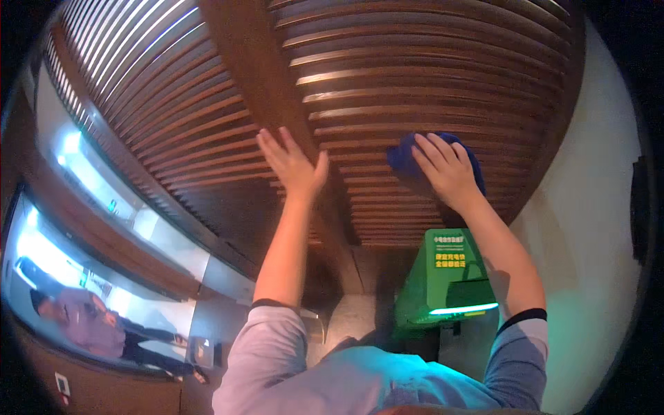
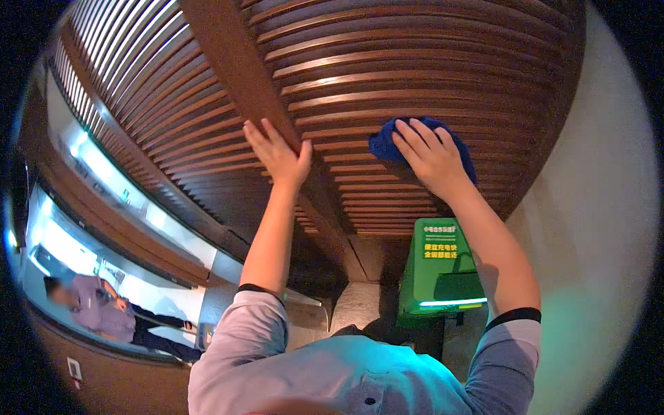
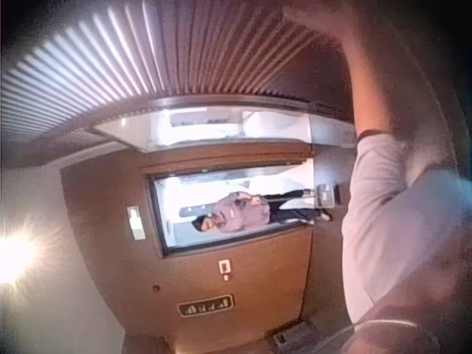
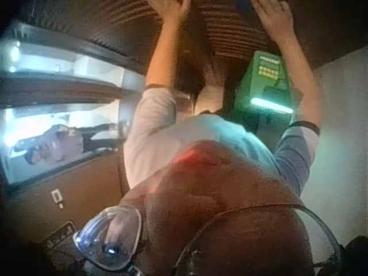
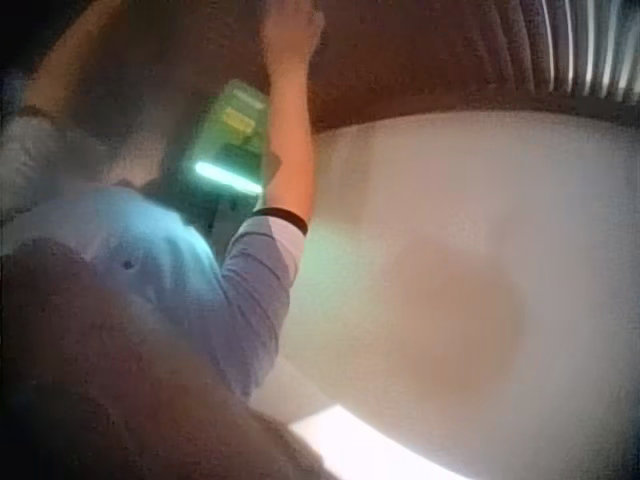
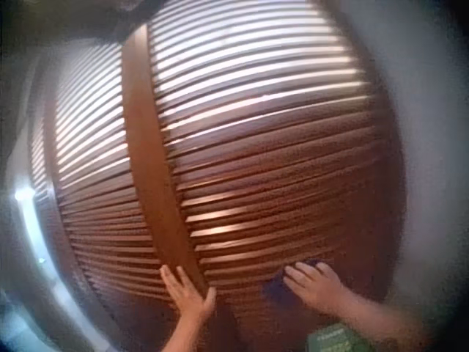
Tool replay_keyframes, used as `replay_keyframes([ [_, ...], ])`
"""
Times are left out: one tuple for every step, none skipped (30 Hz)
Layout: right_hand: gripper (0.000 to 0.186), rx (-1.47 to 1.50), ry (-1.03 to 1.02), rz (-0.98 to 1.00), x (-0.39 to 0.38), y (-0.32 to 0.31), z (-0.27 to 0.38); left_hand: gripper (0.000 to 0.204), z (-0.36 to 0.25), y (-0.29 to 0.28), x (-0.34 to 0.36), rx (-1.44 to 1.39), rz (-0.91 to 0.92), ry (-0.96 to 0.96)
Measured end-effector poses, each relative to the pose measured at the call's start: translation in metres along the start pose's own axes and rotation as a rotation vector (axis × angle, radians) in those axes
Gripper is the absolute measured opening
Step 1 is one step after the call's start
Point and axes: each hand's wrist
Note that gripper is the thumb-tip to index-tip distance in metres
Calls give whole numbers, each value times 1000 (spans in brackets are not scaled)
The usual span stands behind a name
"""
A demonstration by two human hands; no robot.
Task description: Cleaning a green box and a slatted wooden partition in a hotel lobby or restaurant area.
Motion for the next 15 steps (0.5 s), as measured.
replay_keyframes([
  [38,-9,24,-8,-5,1,-4,111,2,1,1,9,2,-14],
  [37,-16,45,-16,-8,2,-6,111,4,3,1,-7,7,-7],
  [37,-26,53,-6,-7,4,-4,109,7,5,1,9,5,-17],
  [37,-28,58,-9,-1,6,-2,108,9,7,3,23,-4,-28],
  [37,-28,60,-13,5,7,2,105,12,10,3,13,-44,-6],
  [37,-41,60,-6,10,13,8,105,14,10,1,-1,-47,-7],
  [37,-35,55,-41,14,20,15,105,13,12,3,7,-71,10],
  [37,-27,52,-70,19,29,24,105,11,13,3,14,-89,27],
  [37,-11,46,-75,28,37,33,104,9,15,3,-5,-76,14],
  [37,14,35,-74,41,44,47,104,10,14,5,-26,-66,7],
  [38,25,11,-103,55,53,61,103,12,15,5,-36,-78,15],
  [38,36,-11,-123,68,58,73,103,11,12,4,-52,-85,21],
  [39,41,-18,-131,78,66,87,102,13,14,4,-67,-103,29],
  [40,45,-22,-136,82,77,100,102,15,17,0,-94,-70,20],
  [41,35,-5,-153,87,84,110,101,18,19,-3,-81,-68,31],
])
Point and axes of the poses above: each hand's wrist, its own x-axis towards the middle knuckle, its own y-axis out of the palm, z = x × y, and after that the axes turned 1 degree about x, right-handed
